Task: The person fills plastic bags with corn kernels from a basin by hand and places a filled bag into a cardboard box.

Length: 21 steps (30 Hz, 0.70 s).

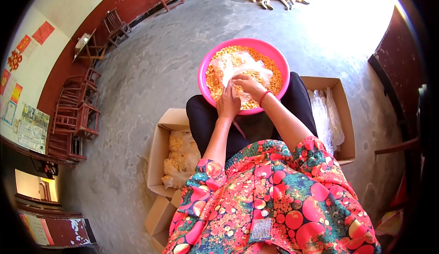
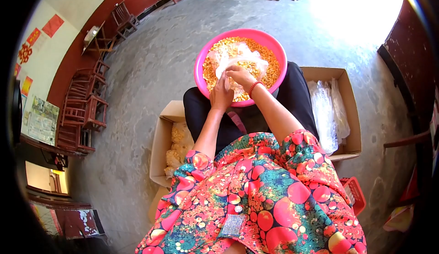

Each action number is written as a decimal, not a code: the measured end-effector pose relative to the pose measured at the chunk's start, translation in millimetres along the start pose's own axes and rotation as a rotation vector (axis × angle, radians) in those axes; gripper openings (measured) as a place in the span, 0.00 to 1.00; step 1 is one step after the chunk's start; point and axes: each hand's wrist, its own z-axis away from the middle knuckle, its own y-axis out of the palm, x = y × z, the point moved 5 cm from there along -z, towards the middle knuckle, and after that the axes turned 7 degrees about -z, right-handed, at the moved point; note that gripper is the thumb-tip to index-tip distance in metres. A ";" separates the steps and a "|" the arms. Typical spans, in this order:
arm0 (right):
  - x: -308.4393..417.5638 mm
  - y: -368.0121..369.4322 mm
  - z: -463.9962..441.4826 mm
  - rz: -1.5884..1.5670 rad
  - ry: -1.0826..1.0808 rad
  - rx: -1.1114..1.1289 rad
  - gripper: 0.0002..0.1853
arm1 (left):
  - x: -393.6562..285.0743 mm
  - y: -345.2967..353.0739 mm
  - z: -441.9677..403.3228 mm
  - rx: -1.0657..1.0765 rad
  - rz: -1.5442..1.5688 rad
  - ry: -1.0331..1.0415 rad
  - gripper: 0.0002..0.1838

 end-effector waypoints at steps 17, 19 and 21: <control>-34.8 -5.3 8.9 1.226 0.041 0.272 0.24 | 1.2 -0.9 0.5 -0.079 0.030 0.047 0.35; -45.8 -10.2 1.6 1.183 -0.008 0.311 0.24 | 0.4 -0.6 1.0 -0.081 0.009 0.062 0.36; -49.3 -11.3 -1.7 1.142 -0.056 0.352 0.23 | -1.2 -1.7 1.6 -0.084 -0.010 0.075 0.36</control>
